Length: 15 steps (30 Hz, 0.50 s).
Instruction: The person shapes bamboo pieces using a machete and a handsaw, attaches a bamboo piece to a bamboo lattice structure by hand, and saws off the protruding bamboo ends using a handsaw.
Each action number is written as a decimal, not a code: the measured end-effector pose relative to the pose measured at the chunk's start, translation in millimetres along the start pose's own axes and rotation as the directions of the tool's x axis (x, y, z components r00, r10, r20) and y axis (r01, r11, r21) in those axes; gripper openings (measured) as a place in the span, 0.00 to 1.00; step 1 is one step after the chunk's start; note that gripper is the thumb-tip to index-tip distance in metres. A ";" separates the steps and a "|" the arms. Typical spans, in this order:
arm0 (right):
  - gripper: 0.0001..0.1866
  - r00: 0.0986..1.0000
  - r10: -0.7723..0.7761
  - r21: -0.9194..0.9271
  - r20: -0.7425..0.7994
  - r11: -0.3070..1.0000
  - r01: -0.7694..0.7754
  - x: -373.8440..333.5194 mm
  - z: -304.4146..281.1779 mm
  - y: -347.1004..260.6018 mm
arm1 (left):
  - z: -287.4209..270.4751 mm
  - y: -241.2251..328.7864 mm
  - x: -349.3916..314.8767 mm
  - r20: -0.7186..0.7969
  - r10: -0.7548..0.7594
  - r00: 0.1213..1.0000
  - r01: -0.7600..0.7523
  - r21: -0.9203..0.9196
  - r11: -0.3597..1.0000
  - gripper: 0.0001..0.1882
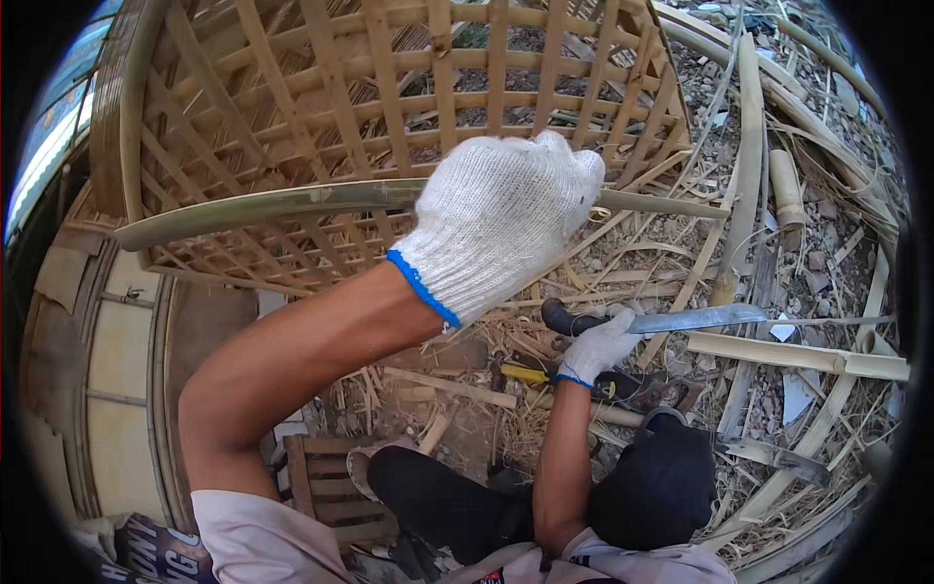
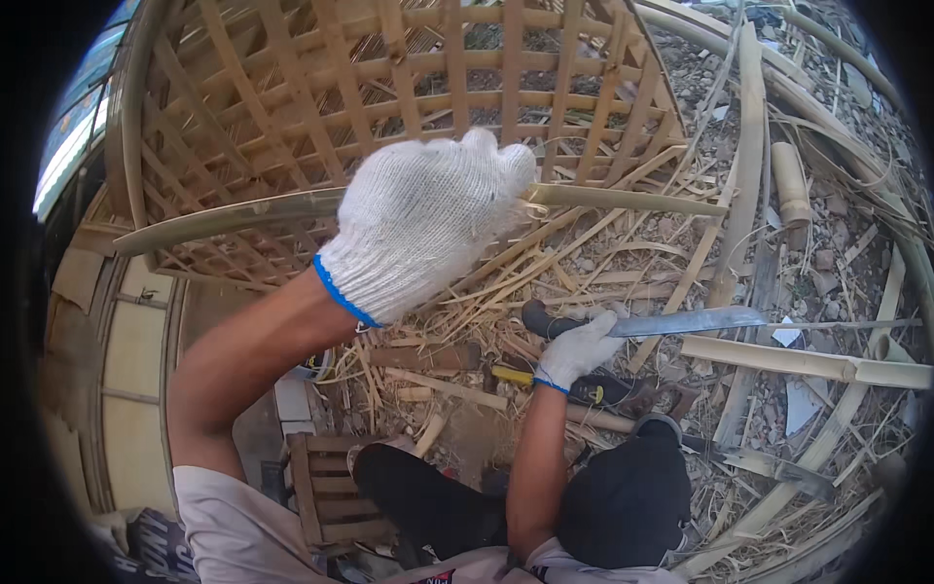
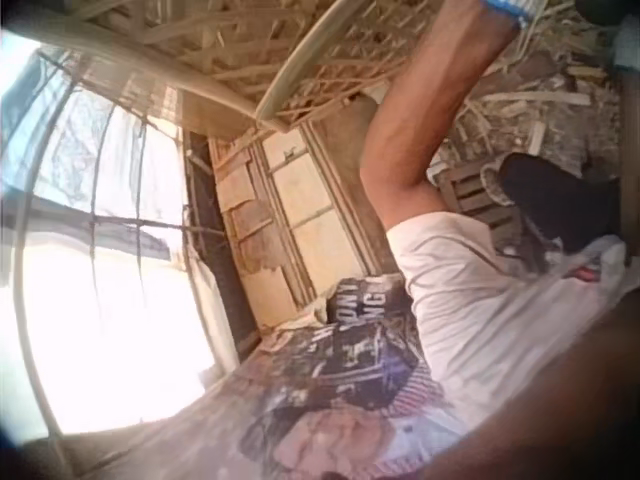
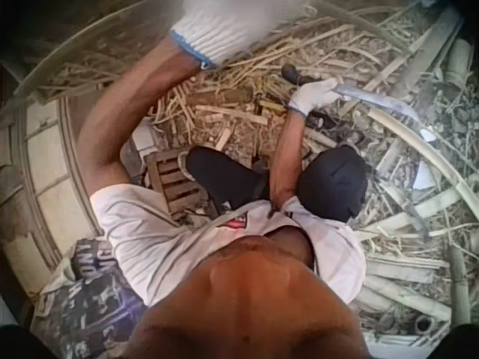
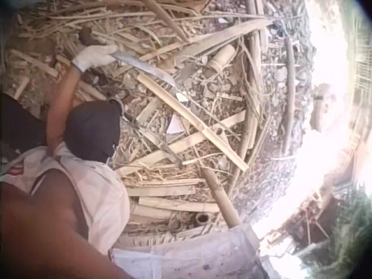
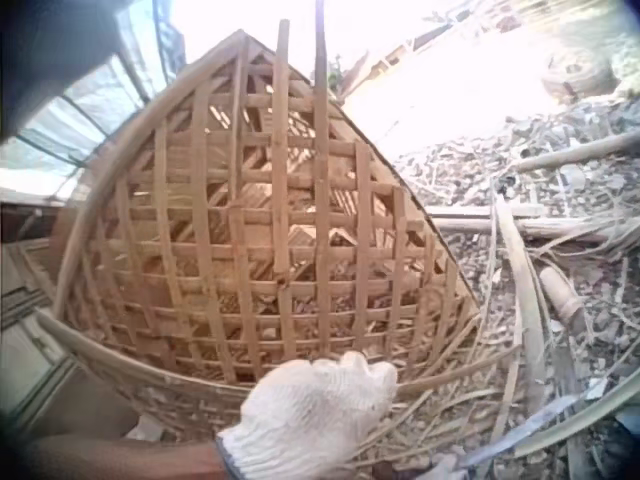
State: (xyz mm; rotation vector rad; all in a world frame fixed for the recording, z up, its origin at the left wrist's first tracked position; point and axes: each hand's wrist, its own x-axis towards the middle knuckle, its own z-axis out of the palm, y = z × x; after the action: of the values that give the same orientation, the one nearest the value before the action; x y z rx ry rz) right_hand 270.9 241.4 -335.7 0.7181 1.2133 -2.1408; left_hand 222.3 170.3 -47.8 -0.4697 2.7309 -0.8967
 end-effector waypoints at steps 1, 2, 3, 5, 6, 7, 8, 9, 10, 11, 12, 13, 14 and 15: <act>0.14 1.000 -0.020 -0.021 0.007 1.000 0.021 -2.0 -5.3 12.8 | 10.0 -1.9 -29.4 0.045 -0.053 0.998 0.056 -0.085 0.995 0.12; 0.15 0.999 -0.043 -0.037 0.012 0.998 0.044 -5.6 -10.3 25.5 | 19.5 -3.2 -59.5 0.088 -0.098 0.991 0.112 -0.168 0.979 0.14; 0.17 0.996 -0.082 -0.135 0.024 0.987 0.084 -8.3 -15.0 37.0 | 28.6 -4.4 -93.1 0.195 -0.198 0.960 0.247 -0.269 0.931 0.18; 0.18 0.988 -0.118 -0.263 0.096 0.955 0.139 -21.2 -25.7 57.2 | 62.5 -3.7 -174.1 0.234 -0.348 0.908 0.414 -0.375 0.829 0.19; 0.19 0.980 -0.152 -0.352 0.131 0.917 0.190 -26.5 -32.2 68.9 | 75.5 1.2 -214.2 0.269 -0.442 0.855 0.518 -0.462 0.720 0.20; 0.20 0.939 -0.280 -0.447 0.201 0.826 0.342 -24.4 -41.8 80.1 | 79.8 9.6 -246.3 0.425 -0.535 0.730 0.684 -0.453 0.572 0.20; 0.20 0.926 -0.285 -0.452 0.247 0.811 0.370 -30.6 -47.7 89.8 | 81.7 17.8 -280.0 0.569 -0.589 0.573 0.820 -0.405 0.405 0.20; 0.20 0.902 -0.304 -0.451 0.305 0.788 0.418 -40.6 -52.5 99.6 | 88.8 29.0 -318.3 0.568 -0.617 0.545 0.837 -0.410 0.363 0.20; 0.20 0.878 -0.307 -0.443 0.366 0.772 0.455 -57.0 -55.2 108.3 | 94.8 42.7 -360.3 0.586 -0.677 0.445 0.889 -0.381 0.255 0.20; 0.20 0.894 -0.179 -0.521 0.411 0.759 0.391 -68.5 -61.6 111.4 | 104.5 60.2 -398.6 0.607 -0.719 0.339 0.924 -0.359 0.132 0.21; 0.20 0.870 -0.178 -0.525 0.459 0.736 0.427 -76.9 -68.4 113.5 | 116.1 76.4 -430.1 0.614 -0.730 0.301 0.928 -0.366 0.074 0.21; 0.19 0.871 -0.071 -0.515 0.486 0.782 0.352 -86.2 -75.6 116.4 | 127.4 92.7 -459.8 0.606 -0.751 0.262 0.927 -0.376 0.020 0.22; 0.18 0.861 0.029 -0.512 0.508 0.814 0.274 -93.4 -82.2 118.7 | 138.3 109.8 -484.3 0.599 -0.768 0.228 0.919 -0.392 -0.033 0.24; 0.13 0.827 -0.052 -0.530 0.560 0.745 0.405 -99.0 -89.6 125.3 | 146.4 127.2 -504.0 0.620 -0.775 0.123 0.905 -0.390 -0.169 0.25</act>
State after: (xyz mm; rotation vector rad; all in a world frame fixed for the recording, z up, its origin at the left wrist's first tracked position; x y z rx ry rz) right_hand 442.6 288.0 -379.2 -0.3204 1.6274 -1.7335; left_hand 703.8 374.8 -182.2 -2.6591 2.0338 0.3616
